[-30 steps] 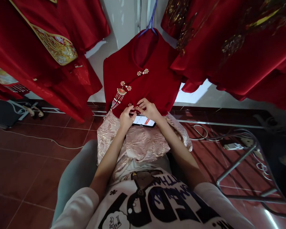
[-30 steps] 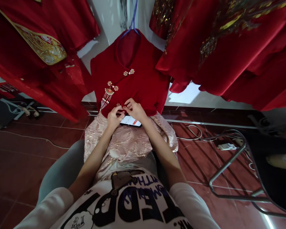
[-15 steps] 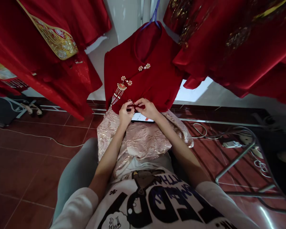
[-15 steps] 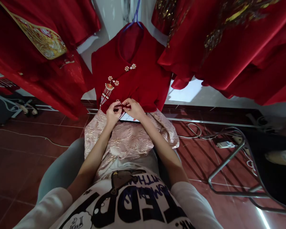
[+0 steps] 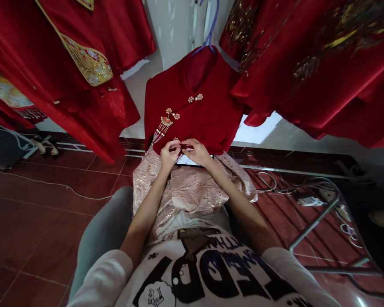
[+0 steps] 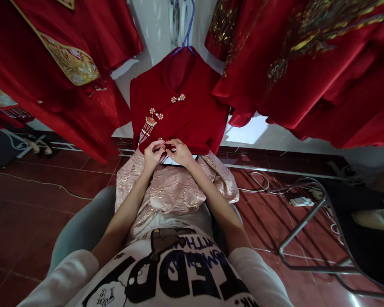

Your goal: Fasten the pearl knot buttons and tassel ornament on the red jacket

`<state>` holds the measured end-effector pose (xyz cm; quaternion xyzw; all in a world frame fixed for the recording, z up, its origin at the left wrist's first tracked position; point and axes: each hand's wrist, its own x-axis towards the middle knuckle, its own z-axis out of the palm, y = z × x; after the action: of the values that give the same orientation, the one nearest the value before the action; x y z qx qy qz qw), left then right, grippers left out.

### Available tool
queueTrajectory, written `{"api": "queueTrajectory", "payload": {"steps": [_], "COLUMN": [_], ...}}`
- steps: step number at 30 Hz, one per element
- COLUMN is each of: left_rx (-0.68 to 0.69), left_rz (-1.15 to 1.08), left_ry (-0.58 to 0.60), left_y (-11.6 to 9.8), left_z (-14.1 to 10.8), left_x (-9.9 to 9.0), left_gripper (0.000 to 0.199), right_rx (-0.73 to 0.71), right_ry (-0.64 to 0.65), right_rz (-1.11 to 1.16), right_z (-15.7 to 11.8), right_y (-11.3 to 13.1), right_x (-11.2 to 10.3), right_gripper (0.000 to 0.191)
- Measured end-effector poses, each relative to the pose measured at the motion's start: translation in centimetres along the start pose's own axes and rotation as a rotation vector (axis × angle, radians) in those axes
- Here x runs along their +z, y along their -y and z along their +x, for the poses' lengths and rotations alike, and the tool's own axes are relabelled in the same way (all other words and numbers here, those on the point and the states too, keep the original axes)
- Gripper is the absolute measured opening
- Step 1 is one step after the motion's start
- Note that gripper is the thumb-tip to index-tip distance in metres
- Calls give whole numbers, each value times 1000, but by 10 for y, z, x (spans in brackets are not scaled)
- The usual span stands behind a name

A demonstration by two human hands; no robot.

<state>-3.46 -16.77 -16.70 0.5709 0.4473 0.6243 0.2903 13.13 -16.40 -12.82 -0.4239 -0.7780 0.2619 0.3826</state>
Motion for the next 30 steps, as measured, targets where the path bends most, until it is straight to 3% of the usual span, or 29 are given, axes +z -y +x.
{"api": "queueTrajectory", "payload": {"steps": [5,14,26,30], "left_rx": [-32,-11,140,129], "left_rz": [-8,81,378,409], "left_ry": [5,-108,-48,-32], "left_y": [0,-2,-2,1], "left_z": [1,6,13,16], "left_x": [-1,1,-3,-5], "left_gripper": [25,17,18,16], "right_rx": [-29,13,62,81], "right_ry": [10,14,3,21], "right_rz": [-104,-175,-167,-200], "right_z": [1,2,11,13], "right_y": [3,9,-3,-2], "right_x": [0,7,11,13], "right_gripper": [32,35,33,34]}}
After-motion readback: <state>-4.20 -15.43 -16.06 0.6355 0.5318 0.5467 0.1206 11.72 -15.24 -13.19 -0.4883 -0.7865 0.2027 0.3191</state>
